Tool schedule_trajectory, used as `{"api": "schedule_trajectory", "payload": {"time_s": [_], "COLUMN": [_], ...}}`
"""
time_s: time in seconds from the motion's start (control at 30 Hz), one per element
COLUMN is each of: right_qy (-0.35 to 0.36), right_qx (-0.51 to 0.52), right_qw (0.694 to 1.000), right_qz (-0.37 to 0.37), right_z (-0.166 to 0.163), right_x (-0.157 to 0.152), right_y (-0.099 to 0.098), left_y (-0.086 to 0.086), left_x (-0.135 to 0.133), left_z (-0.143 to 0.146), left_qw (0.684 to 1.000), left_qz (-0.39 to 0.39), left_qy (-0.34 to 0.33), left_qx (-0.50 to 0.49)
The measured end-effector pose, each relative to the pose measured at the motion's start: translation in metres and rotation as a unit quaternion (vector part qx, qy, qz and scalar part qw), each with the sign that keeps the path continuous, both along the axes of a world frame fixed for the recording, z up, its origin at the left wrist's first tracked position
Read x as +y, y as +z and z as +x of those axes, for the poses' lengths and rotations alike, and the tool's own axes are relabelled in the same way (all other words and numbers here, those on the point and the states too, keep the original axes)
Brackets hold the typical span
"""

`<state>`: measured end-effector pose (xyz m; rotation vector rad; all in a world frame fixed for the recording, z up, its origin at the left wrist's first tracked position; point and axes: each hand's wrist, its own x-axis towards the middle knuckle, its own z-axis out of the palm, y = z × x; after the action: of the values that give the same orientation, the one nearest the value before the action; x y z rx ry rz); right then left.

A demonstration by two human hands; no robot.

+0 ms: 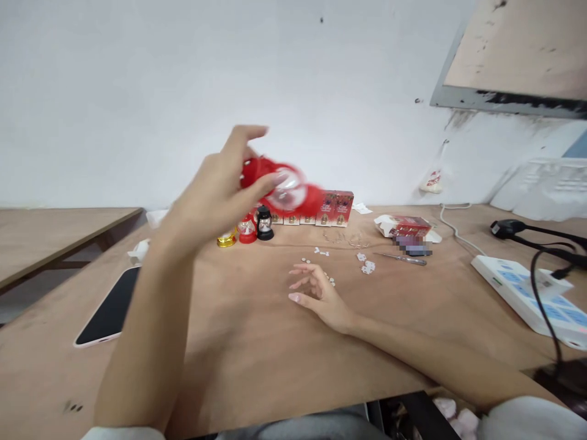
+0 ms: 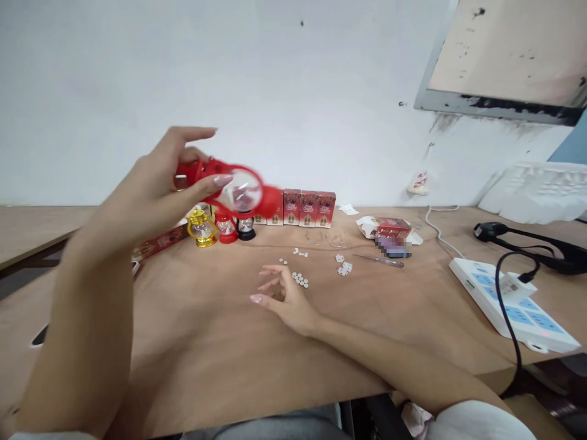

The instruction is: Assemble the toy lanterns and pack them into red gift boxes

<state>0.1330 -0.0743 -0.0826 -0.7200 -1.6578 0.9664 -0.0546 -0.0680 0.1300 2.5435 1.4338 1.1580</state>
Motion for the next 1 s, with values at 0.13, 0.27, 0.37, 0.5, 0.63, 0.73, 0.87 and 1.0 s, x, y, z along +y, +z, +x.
{"api": "schedule_trajectory", "payload": {"time_s": [0.13, 0.27, 0.37, 0.5, 0.63, 0.73, 0.87, 1.0], "right_qy": [0.041, 0.048, 0.033, -0.014, -0.105, -0.174, -0.201, -0.213], "right_qx": [0.165, 0.246, 0.284, 0.318, 0.335, 0.303, 0.17, 0.054], "right_qw": [0.982, 0.962, 0.949, 0.933, 0.923, 0.927, 0.961, 0.973], "right_qz": [-0.077, -0.105, -0.137, -0.168, -0.156, -0.134, -0.091, -0.07], "right_z": [0.008, 0.032, 0.045, 0.044, 0.042, 0.046, 0.049, 0.048], "right_x": [0.008, 0.025, 0.033, 0.039, 0.048, 0.057, 0.064, 0.065], "right_y": [0.021, 0.051, 0.059, 0.047, 0.03, 0.021, 0.011, 0.005], "left_y": [-0.032, -0.084, -0.108, -0.122, -0.148, -0.178, -0.197, -0.189], "left_x": [-0.008, 0.028, 0.058, 0.086, 0.097, 0.092, 0.079, 0.079], "left_z": [0.067, 0.104, 0.102, 0.079, 0.06, 0.051, 0.044, 0.05], "left_qw": [0.955, 0.925, 0.901, 0.85, 0.876, 0.93, 0.971, 0.951], "left_qz": [0.062, -0.072, -0.159, -0.317, -0.337, -0.27, -0.191, -0.113], "left_qy": [-0.259, -0.339, -0.332, -0.388, -0.326, -0.234, -0.135, -0.07], "left_qx": [-0.132, -0.154, -0.229, -0.16, -0.112, -0.089, 0.053, 0.277]}}
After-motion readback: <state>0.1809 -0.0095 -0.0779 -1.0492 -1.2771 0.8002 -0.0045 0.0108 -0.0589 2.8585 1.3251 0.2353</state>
